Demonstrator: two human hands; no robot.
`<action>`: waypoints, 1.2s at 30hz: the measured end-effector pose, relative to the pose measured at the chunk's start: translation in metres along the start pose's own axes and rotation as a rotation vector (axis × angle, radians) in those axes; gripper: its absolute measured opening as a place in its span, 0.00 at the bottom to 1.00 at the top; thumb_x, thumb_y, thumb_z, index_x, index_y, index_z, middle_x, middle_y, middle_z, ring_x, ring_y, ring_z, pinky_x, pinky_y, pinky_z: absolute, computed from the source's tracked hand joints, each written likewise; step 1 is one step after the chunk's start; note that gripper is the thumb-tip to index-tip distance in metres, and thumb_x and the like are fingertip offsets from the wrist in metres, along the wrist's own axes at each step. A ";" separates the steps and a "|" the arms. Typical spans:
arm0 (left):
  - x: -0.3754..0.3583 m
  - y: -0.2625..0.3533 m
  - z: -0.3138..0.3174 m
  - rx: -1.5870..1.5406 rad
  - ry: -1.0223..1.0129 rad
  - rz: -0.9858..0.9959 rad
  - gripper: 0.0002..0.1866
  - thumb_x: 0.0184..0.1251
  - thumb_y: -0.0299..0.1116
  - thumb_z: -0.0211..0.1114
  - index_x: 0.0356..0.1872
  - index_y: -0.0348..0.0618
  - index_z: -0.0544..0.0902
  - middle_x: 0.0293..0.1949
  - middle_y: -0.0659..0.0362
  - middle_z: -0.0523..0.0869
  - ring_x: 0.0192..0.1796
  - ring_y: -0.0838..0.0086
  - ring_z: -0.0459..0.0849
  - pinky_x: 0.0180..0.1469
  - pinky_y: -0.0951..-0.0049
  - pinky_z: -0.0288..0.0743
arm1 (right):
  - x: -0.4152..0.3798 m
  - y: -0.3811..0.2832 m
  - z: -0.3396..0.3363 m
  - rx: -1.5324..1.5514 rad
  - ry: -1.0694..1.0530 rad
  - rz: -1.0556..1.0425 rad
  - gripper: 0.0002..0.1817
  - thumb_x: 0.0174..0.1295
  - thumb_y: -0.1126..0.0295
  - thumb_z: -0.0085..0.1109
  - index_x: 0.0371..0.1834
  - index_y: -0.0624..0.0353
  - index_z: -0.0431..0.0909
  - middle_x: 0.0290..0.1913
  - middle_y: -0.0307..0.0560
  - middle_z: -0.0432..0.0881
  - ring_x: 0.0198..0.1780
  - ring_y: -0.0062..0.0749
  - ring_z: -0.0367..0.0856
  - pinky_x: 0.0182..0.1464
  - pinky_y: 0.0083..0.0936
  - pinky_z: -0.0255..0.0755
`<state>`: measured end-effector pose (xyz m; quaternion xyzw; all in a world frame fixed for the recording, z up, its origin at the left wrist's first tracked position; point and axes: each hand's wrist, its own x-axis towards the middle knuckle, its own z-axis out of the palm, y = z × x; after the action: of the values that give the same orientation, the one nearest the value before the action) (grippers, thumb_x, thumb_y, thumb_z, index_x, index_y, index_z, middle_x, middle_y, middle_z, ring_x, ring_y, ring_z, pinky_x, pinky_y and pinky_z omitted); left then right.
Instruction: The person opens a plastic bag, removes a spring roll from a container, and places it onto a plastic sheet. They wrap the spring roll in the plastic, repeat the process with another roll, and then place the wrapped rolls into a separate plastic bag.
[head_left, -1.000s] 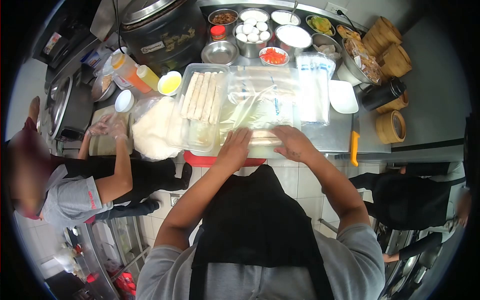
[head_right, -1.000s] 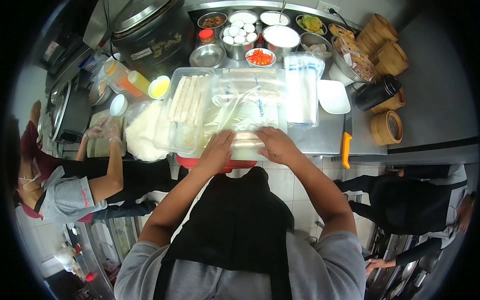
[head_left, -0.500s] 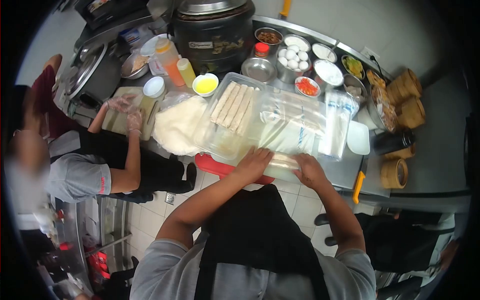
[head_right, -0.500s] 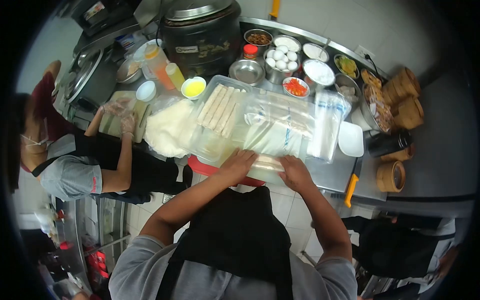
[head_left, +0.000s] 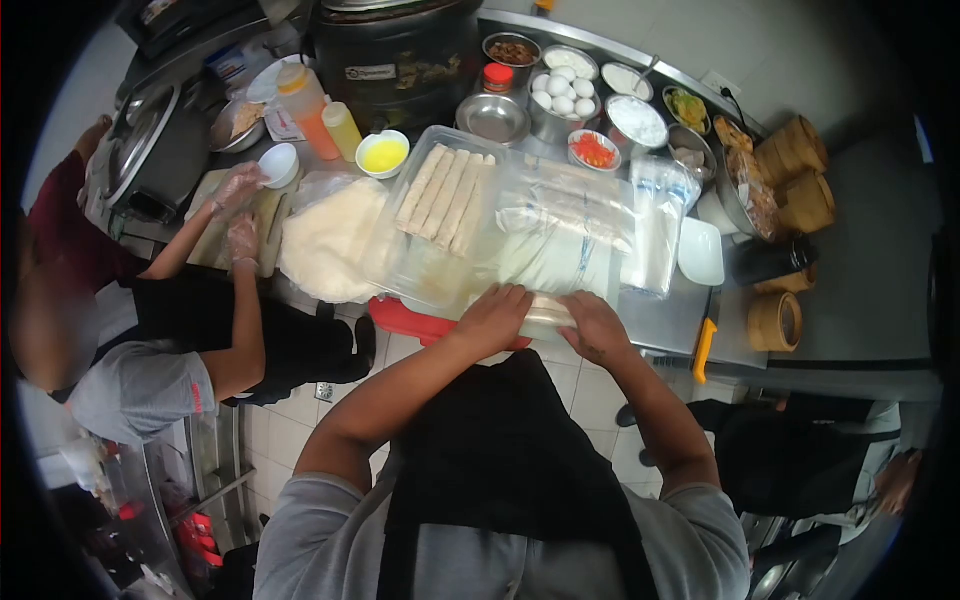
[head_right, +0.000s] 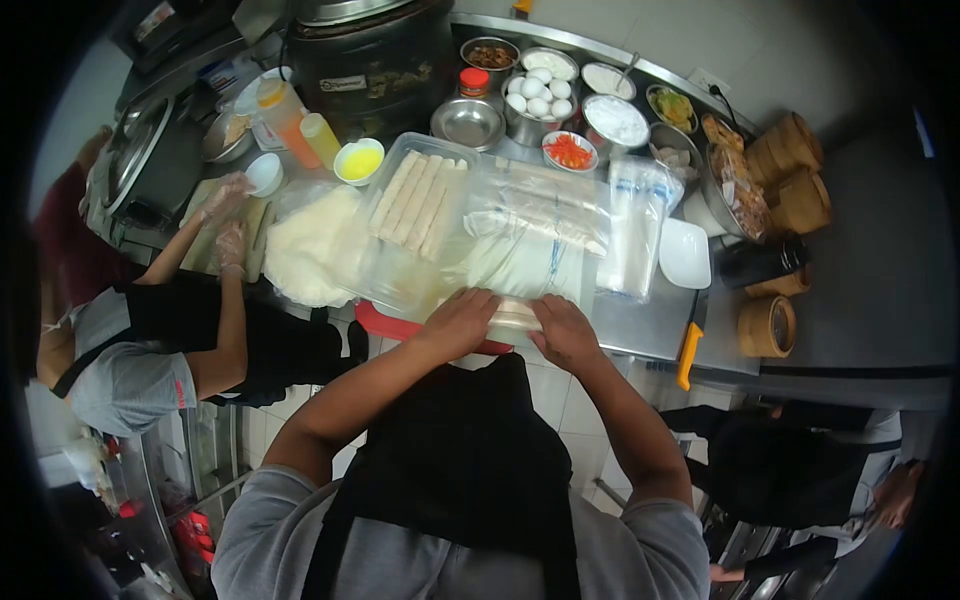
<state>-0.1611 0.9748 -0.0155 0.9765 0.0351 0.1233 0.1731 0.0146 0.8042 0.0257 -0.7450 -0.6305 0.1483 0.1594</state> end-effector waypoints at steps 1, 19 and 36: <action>-0.002 0.003 -0.004 -0.028 -0.018 -0.002 0.22 0.61 0.31 0.65 0.57 0.33 0.79 0.50 0.52 0.80 0.56 0.59 0.80 0.63 0.59 0.72 | -0.004 0.000 0.003 -0.001 0.020 -0.016 0.27 0.56 0.72 0.72 0.60 0.62 0.76 0.51 0.54 0.77 0.54 0.51 0.78 0.59 0.41 0.72; -0.019 0.019 -0.008 -0.033 -0.142 -0.050 0.27 0.61 0.33 0.71 0.61 0.35 0.77 0.56 0.50 0.81 0.62 0.56 0.78 0.67 0.57 0.70 | -0.029 -0.006 0.001 0.024 0.013 -0.047 0.33 0.53 0.70 0.76 0.63 0.63 0.74 0.57 0.55 0.79 0.60 0.52 0.77 0.65 0.41 0.70; -0.019 0.024 -0.011 -0.069 -0.095 -0.095 0.28 0.60 0.31 0.71 0.61 0.35 0.77 0.59 0.48 0.79 0.64 0.54 0.77 0.70 0.57 0.68 | 0.037 0.095 0.006 0.860 0.626 0.748 0.14 0.66 0.63 0.68 0.43 0.65 0.82 0.31 0.48 0.85 0.34 0.32 0.84 0.40 0.30 0.77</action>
<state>-0.1819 0.9539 -0.0015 0.9720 0.0691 0.0695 0.2138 0.1031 0.8264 -0.0211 -0.7919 -0.1364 0.2090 0.5573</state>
